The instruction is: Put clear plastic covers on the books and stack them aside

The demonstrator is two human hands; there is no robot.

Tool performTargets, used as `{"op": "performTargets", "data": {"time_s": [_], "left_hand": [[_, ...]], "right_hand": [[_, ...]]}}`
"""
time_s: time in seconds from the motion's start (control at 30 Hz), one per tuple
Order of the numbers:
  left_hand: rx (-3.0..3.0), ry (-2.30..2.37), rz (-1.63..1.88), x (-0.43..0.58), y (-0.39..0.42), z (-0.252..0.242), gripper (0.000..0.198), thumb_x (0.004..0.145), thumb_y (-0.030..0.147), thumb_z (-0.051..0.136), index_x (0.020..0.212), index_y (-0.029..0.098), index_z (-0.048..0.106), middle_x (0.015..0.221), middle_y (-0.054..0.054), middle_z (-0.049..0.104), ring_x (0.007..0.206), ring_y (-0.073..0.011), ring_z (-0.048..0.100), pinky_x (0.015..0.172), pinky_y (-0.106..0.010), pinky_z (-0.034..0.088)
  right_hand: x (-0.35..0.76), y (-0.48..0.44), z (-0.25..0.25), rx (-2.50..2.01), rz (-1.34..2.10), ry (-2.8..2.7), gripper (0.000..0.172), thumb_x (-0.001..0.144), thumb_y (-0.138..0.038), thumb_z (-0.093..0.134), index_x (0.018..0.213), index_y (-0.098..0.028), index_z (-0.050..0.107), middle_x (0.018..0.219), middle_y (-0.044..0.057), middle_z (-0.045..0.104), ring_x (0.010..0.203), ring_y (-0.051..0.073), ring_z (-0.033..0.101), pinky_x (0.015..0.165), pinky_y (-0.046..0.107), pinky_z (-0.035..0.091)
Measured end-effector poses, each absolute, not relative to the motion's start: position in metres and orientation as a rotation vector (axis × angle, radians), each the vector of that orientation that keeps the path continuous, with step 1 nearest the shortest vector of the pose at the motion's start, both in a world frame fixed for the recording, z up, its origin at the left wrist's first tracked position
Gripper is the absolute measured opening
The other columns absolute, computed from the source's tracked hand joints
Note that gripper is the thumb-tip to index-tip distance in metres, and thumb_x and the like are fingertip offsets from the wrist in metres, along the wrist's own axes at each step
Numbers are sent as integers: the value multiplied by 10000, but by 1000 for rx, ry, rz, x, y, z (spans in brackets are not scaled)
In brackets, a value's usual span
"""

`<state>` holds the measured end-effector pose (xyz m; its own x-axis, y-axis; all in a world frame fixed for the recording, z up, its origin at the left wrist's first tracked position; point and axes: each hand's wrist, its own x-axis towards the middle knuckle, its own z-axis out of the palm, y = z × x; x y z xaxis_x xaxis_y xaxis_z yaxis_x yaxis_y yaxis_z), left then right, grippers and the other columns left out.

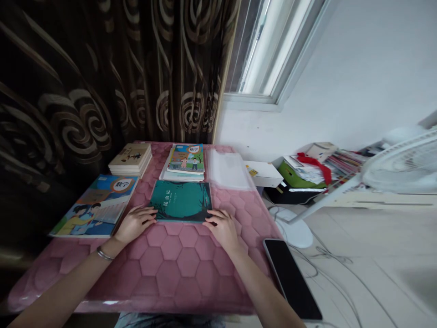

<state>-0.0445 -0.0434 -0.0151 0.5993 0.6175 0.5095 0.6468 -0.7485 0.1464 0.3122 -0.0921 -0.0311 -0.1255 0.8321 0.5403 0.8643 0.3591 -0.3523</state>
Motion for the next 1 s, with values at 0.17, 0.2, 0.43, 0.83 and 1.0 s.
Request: {"op": "performTargets", "data": {"time_s": [0.17, 0.2, 0.43, 0.83, 1.0], "left_hand": [[-2815, -1091, -871, -52, -42, -18, 147, 906, 279, 595, 867, 257, 735, 1093, -2, 746, 1069, -185, 673, 980, -390, 482], [-2834, -1088, -894, -52, -41, -18, 150, 907, 278, 591, 866, 256, 735, 1091, -4, 747, 1072, -183, 672, 975, -386, 489], [-2901, -1057, -990, -55, -37, -21, 167, 912, 254, 572, 839, 243, 722, 1090, -17, 747, 1080, -178, 670, 958, -365, 515], [-2791, -1253, -864, 1, -52, -12, 80, 852, 224, 624, 881, 228, 698, 1066, -34, 737, 1023, -199, 674, 1076, -466, 404], [-2858, -1132, -753, 48, -56, -13, 153, 843, 100, 573, 881, 202, 681, 1018, -56, 730, 980, -185, 674, 1073, -424, 407]], "right_hand": [[319, -91, -36, -1421, -116, -1927, 121, 835, -307, 685, 748, -303, 769, 1014, -1, 752, 925, 219, 663, 787, 370, 532], [319, -90, -37, -1413, -111, -1928, 126, 837, -307, 679, 749, -305, 769, 1012, -1, 753, 925, 219, 664, 788, 373, 536], [321, -91, -39, -1418, -109, -1941, 154, 855, -307, 646, 761, -307, 767, 1028, -2, 751, 943, 217, 660, 792, 373, 523], [279, -96, -22, -1509, -44, -2041, 116, 862, -237, 623, 893, -269, 730, 1159, 45, 705, 1160, 274, 540, 925, 453, 377], [227, -84, -18, -1411, 52, -2154, 157, 852, -152, 623, 876, -270, 724, 1158, 26, 706, 1176, 243, 536, 938, 441, 346]]}}
